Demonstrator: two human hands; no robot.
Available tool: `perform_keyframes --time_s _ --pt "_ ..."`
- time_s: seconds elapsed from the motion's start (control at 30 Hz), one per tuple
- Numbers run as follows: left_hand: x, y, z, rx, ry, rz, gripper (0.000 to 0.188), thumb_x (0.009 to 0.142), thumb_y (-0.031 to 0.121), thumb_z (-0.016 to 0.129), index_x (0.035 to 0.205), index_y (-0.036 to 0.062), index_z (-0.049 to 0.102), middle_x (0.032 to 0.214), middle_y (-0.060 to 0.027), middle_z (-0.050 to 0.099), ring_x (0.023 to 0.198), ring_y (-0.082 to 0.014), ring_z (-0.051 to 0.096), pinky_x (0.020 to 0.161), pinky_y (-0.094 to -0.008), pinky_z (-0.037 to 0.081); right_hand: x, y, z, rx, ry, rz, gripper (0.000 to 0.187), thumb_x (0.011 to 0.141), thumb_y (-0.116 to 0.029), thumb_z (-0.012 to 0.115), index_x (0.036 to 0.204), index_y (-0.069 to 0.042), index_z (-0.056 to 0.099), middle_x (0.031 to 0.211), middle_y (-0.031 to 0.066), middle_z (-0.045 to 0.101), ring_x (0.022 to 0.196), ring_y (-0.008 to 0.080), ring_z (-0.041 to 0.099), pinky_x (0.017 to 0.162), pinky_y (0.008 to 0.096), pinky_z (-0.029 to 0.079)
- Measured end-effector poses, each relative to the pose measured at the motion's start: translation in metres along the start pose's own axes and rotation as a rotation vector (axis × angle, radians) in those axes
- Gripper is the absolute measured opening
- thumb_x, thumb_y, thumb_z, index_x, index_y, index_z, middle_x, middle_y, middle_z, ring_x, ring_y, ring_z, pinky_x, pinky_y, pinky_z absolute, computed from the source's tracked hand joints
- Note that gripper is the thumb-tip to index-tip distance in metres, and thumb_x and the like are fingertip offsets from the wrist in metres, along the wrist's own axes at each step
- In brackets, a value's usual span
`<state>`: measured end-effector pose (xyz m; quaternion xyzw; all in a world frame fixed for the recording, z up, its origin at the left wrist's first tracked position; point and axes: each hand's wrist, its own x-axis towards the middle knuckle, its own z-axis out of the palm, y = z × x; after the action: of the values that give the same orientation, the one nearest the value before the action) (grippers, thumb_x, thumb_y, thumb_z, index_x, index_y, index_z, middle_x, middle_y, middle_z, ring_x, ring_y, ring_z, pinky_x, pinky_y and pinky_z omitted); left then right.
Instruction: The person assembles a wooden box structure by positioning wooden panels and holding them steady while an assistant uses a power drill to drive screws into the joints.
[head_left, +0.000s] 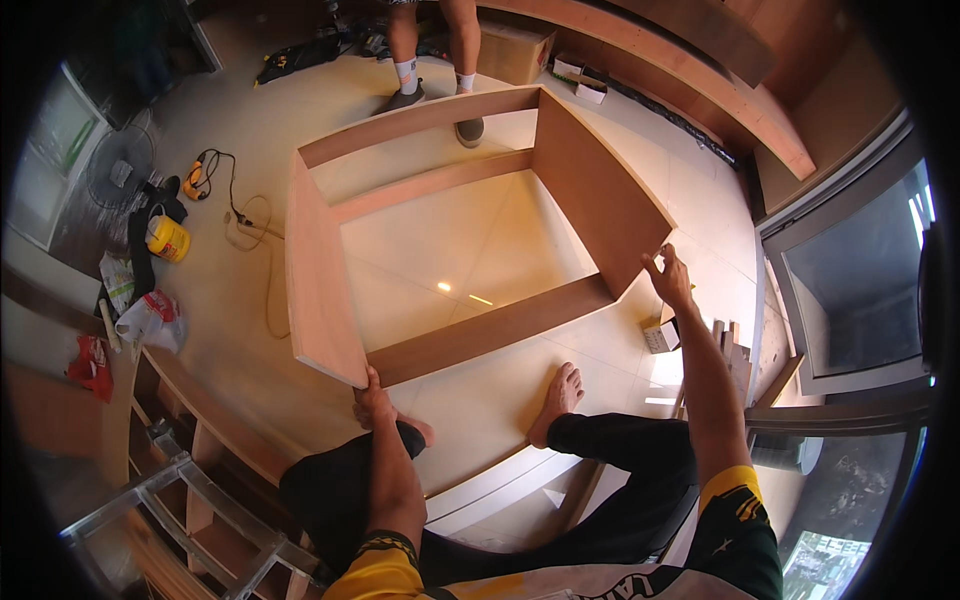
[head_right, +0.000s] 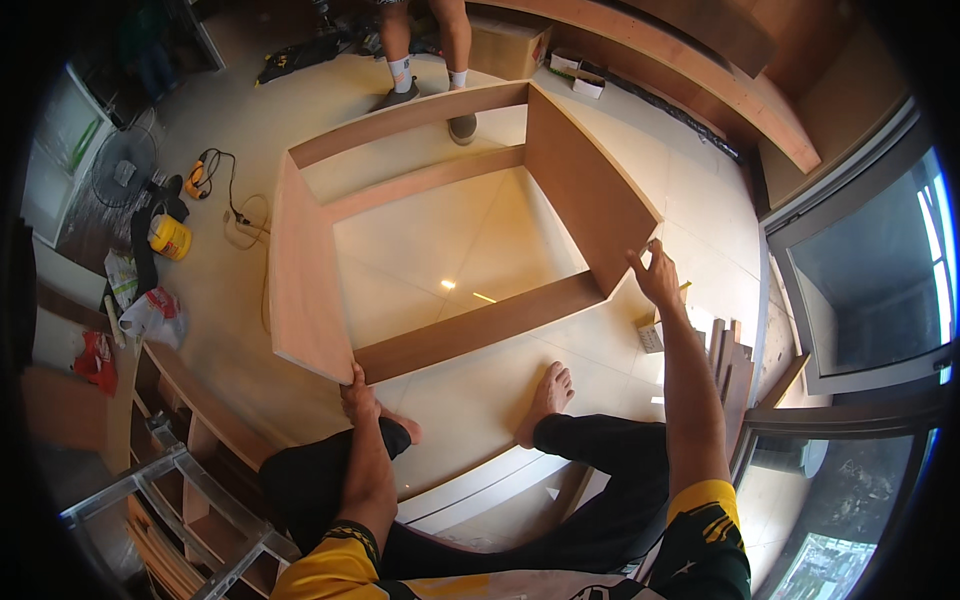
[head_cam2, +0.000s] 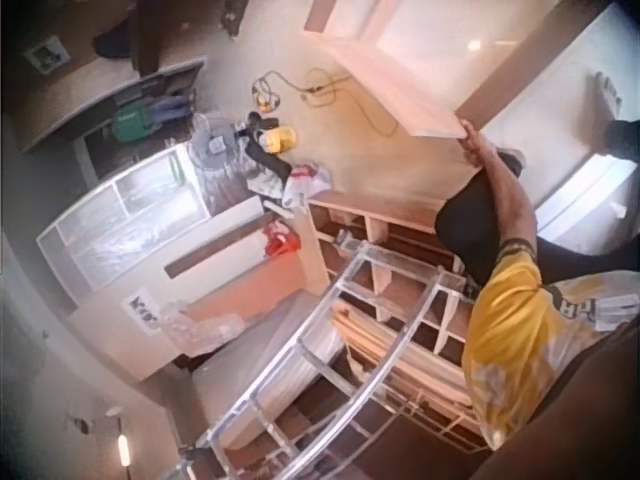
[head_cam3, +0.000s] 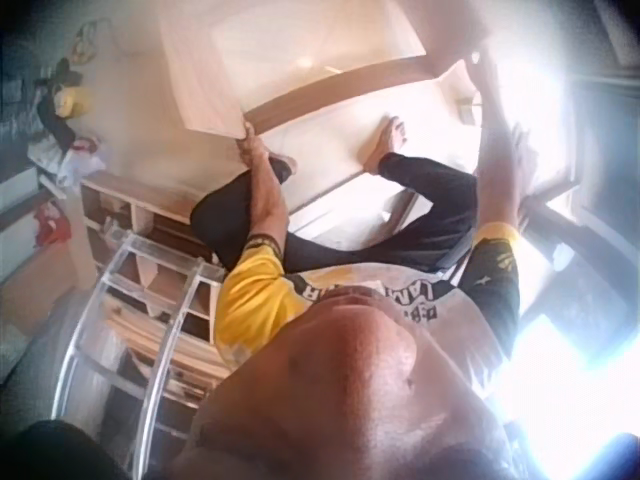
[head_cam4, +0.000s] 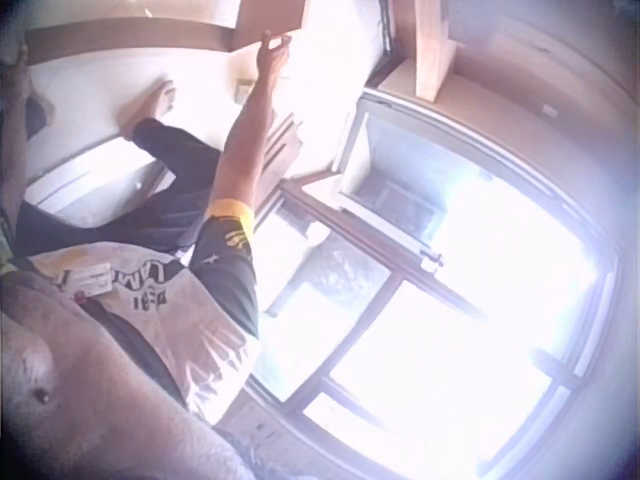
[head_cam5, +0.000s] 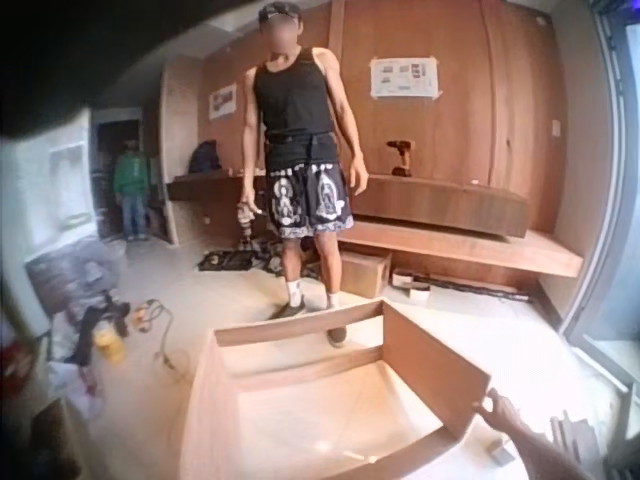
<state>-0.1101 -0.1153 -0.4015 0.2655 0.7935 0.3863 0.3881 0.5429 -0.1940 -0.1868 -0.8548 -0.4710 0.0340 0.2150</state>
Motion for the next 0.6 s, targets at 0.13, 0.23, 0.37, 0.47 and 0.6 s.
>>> perform_keyframes --time_s 0.13,0.23,0.37,0.47,0.6 --pt "0.007 -0.022 0.023 -0.021 -0.029 0.010 0.080 0.085 0.083 0.062 0.143 0.0276 0.065 0.131 -0.0006 0.072 0.119 -0.0258 0.062 0.106 -0.0461 0.040 0.042 -0.050 0.009 0.198 0.281 0.205 0.062 0.094 -0.060 0.071 0.103 0.001 0.068 0.097 0.0257 0.075 0.092 0.0428 0.073 0.083 0.0505 0.055" --pt "0.013 -0.013 0.030 0.074 -0.001 -0.004 0.091 0.081 0.092 0.057 0.139 0.0223 0.067 0.129 -0.0042 0.070 0.118 -0.0281 0.059 0.105 -0.0500 0.039 0.071 -0.051 -0.009 0.127 0.270 0.199 0.057 0.092 -0.056 0.073 0.101 -0.001 0.070 0.092 0.0237 0.074 0.088 0.0400 0.073 0.078 0.0496 0.054" --pt "0.031 -0.043 0.033 0.397 0.136 -0.078 0.099 0.077 0.098 0.050 0.128 0.0154 0.071 0.119 -0.0074 0.067 0.120 -0.0323 0.057 0.103 -0.0524 0.040 0.068 -0.042 -0.002 0.003 0.259 0.101 0.048 0.089 -0.050 0.074 0.101 -0.003 0.071 0.091 0.0231 0.074 0.086 0.0429 0.071 0.077 0.0504 0.053" --pt "-0.006 -0.011 0.034 0.878 0.329 -0.154 0.101 0.077 0.100 0.046 0.120 0.0128 0.072 0.115 -0.0071 0.066 0.122 -0.0354 0.056 0.100 -0.0534 0.042 0.029 -0.025 -0.007 -0.006 0.245 0.232 0.043 0.089 -0.045 0.074 0.103 -0.005 0.071 0.094 0.0245 0.074 0.091 0.0455 0.071 0.081 0.0522 0.054" --pt "-0.002 -0.020 0.031 0.701 0.222 -0.086 0.108 0.076 0.101 0.045 0.121 0.0073 0.070 0.108 -0.0126 0.067 0.115 -0.0321 0.060 0.098 -0.0516 0.045 -0.008 -0.020 -0.033 -0.049 0.270 0.292 0.043 0.087 -0.044 0.074 0.100 -0.003 0.073 0.093 0.0248 0.075 0.090 0.0460 0.071 0.081 0.0529 0.054"
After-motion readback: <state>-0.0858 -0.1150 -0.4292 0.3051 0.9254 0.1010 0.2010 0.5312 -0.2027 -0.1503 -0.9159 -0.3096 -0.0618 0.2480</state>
